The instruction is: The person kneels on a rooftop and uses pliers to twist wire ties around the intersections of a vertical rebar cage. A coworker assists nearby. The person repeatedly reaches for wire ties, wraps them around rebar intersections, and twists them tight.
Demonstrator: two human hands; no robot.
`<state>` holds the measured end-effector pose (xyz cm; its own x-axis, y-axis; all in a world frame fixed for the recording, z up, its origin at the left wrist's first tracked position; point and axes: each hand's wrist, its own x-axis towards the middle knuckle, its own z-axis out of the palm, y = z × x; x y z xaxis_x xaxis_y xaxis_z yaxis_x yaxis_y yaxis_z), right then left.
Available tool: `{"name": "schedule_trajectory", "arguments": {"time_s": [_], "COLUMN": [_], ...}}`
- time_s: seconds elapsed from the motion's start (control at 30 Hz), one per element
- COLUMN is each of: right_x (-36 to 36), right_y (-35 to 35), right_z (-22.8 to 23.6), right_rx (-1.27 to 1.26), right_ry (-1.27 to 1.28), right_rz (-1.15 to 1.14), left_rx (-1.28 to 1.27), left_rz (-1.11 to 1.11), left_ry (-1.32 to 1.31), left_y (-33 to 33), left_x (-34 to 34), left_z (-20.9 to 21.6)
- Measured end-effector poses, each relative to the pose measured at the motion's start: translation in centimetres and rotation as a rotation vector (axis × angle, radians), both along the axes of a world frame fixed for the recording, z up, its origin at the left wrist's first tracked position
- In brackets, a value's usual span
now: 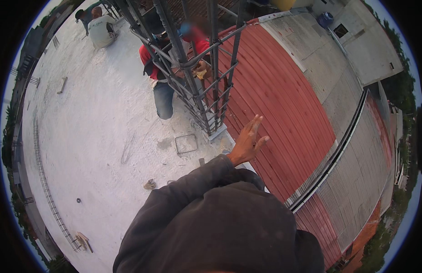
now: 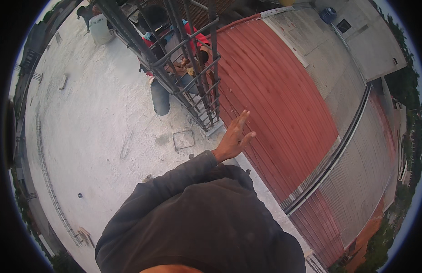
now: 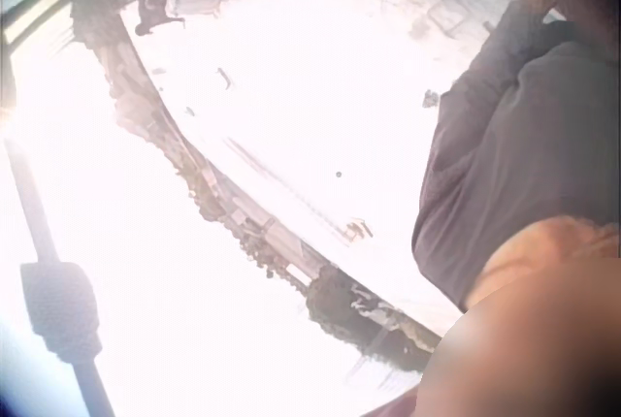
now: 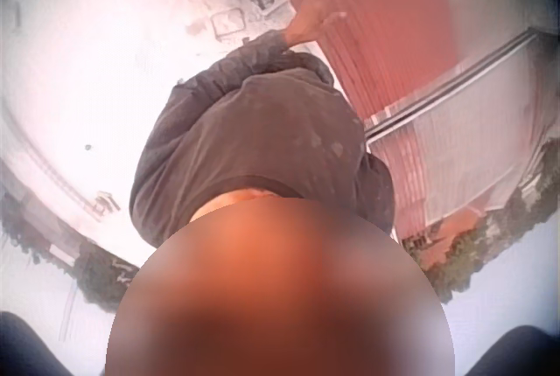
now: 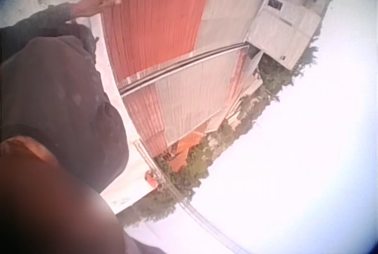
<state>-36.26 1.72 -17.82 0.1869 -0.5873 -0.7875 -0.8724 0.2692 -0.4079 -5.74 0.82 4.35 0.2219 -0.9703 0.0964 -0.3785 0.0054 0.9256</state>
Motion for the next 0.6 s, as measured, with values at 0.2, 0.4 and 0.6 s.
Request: {"name": "schedule_trajectory", "arguments": {"time_s": [0.2, 0.4, 0.6], "right_x": [7.9, 15.6, 20.7], "right_y": [-0.5, 0.3, 1.4], "right_z": [6.4, 11.5, 15.0], "right_rx": [-0.052, -0.098, -0.131], "right_ry": [-0.199, -0.344, -0.416], "right_rz": [0.008, 0.067, 0.134], "left_rx": [0.468, 0.338, 0.121], "left_rz": [-0.413, -0.143, 0.431], "left_ry": [0.042, -0.098, 0.146], "left_y": [7.1, 13.5, 16.0], "left_x": [1.2, 5.9, 12.6], "left_z": [-4.2, -8.4, -6.2]}}
